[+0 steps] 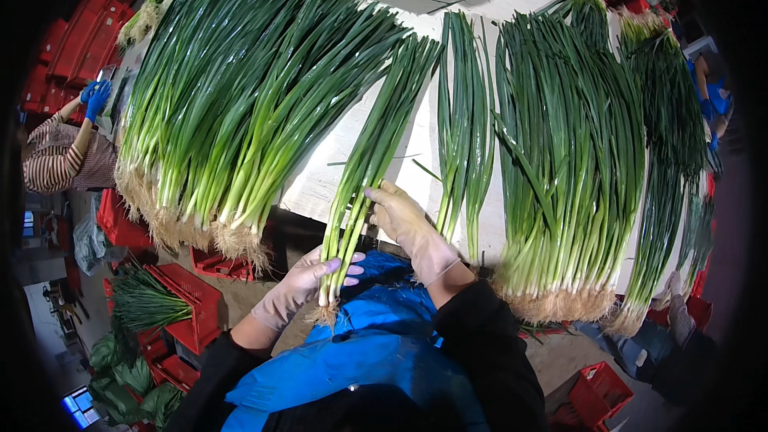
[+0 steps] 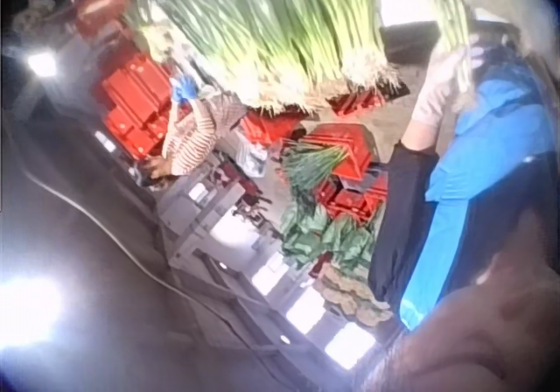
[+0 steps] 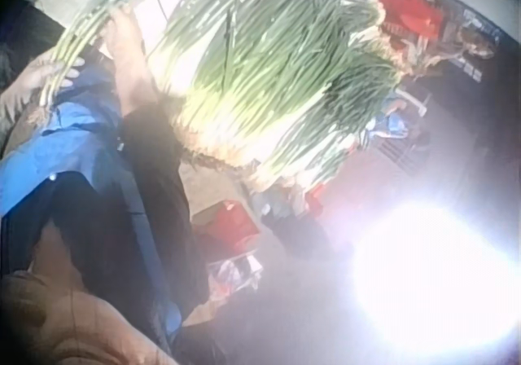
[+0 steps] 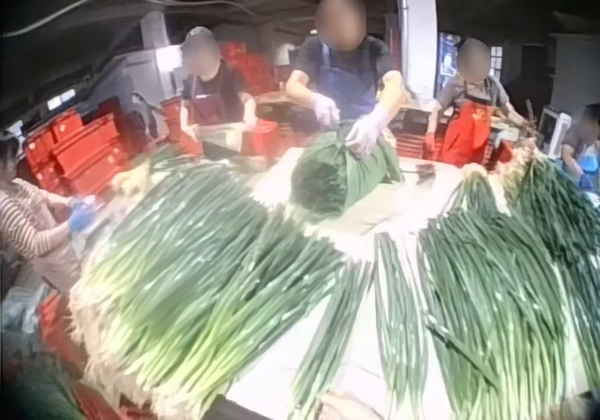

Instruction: The person sorts and bundles green onions on a large table. They pick up bunches, align the stems, and place them into red crates while other workers perform similar tasks in the background.

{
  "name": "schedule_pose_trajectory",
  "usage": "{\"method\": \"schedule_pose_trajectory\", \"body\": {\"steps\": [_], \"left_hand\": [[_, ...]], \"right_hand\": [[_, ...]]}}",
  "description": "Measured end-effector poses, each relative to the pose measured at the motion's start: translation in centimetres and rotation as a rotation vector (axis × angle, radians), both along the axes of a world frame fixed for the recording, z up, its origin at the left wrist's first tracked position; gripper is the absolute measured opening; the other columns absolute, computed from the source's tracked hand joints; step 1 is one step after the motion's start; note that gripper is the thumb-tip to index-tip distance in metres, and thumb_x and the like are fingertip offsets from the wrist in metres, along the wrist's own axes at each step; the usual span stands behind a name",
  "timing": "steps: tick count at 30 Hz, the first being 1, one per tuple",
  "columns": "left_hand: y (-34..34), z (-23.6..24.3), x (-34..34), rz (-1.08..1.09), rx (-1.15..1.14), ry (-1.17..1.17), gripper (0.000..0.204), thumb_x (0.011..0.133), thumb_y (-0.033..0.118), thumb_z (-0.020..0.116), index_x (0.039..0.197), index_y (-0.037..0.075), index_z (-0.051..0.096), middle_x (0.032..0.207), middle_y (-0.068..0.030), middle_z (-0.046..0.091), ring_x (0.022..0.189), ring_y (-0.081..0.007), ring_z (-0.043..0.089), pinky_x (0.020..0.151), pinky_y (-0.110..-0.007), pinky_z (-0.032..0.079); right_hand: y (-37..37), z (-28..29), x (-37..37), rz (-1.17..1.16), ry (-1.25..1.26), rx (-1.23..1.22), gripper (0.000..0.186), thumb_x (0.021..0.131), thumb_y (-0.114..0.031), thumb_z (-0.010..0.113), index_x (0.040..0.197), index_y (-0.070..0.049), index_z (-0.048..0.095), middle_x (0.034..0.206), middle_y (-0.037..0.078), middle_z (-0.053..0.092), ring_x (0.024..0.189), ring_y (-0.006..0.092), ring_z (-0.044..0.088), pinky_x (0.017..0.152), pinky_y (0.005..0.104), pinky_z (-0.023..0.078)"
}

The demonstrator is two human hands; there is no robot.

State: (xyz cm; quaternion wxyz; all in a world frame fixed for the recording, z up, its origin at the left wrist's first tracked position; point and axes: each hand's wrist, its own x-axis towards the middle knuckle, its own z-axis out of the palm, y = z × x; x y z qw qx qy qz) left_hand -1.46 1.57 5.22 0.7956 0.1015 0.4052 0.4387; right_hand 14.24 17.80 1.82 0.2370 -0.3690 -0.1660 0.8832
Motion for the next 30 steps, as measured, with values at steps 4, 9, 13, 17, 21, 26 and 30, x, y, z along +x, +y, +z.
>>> {"method": "schedule_pose_trajectory", "body": {"steps": [4,9,13,17,21,26,30], "left_hand": [[-0.2,-1.1,-0.1,0.040,-0.037,-0.004,0.053,0.093,0.015,0.058,0.140,0.003,0.036,0.130,-0.0215,0.052,0.110,-0.0326,0.059,0.089,-0.045,0.052],[1.5,-0.3,1.1,0.147,-0.024,0.127,0.056,0.091,0.010,0.058,0.142,0.008,0.035,0.123,-0.0165,0.056,0.102,-0.0325,0.063,0.084,-0.042,0.055],[3.1,-0.5,1.7,0.252,0.002,0.074,0.048,0.089,0.002,0.058,0.134,0.003,0.042,0.119,-0.0162,0.059,0.103,-0.0312,0.063,0.085,-0.042,0.055],[3.7,-1.3,1.9,0.248,-0.035,0.040,0.037,0.086,0.001,0.062,0.121,0.001,0.050,0.114,-0.0141,0.061,0.103,-0.0288,0.063,0.086,-0.041,0.055],[3.6,-2.1,2.2,0.166,-0.014,0.012,0.037,0.086,0.005,0.064,0.121,0.005,0.051,0.116,-0.0110,0.060,0.103,-0.0255,0.063,0.086,-0.041,0.054],[3.9,-1.1,2.2,0.105,-0.021,0.016,0.041,0.090,0.011,0.061,0.129,0.008,0.048,0.121,-0.0088,0.058,0.101,-0.0238,0.063,0.082,-0.036,0.055],[3.6,-1.6,2.5,0.098,-0.017,0.017,0.046,0.091,0.014,0.060,0.134,0.008,0.045,0.119,-0.0085,0.058,0.097,-0.0234,0.063,0.076,-0.033,0.056]], "right_hand": [[-0.4,1.3,-0.6,0.079,-0.172,0.062,0.034,0.094,-0.013,0.055,0.124,0.000,0.047,0.114,0.011,0.059,0.101,0.0209,0.059,0.082,0.0362,0.052],[0.1,0.3,-0.4,-0.009,-0.279,0.102,0.035,0.090,-0.012,0.060,0.123,-0.001,0.051,0.106,0.011,0.062,0.090,0.0204,0.062,0.077,0.0339,0.053],[1.8,2.4,-0.4,0.132,-1.012,0.779,0.044,0.083,-0.016,0.067,0.121,0.001,0.052,0.102,0.015,0.064,0.086,0.0207,0.063,0.074,0.0315,0.052],[0.8,2.9,0.3,-0.039,-0.807,0.860,0.044,0.083,-0.019,0.068,0.121,-0.001,0.056,0.087,0.012,0.065,0.079,0.0167,0.062,0.067,0.0303,0.052],[-1.5,5.7,-1.2,0.366,-0.762,0.645,0.047,0.086,-0.027,0.068,0.126,-0.006,0.055,0.077,0.003,0.062,0.061,0.0115,0.056,0.054,0.0252,0.046],[-1.4,2.9,-1.0,0.238,-0.483,0.329,0.019,0.093,-0.024,0.060,0.087,-0.007,0.064,0.071,0.005,0.063,0.054,0.0106,0.056,0.045,0.0246,0.043],[-1.6,2.6,-0.3,0.284,-0.552,0.385,0.020,0.093,-0.024,0.058,0.089,-0.006,0.065,0.071,0.004,0.065,0.055,0.0112,0.057,0.047,0.0255,0.045]]}}
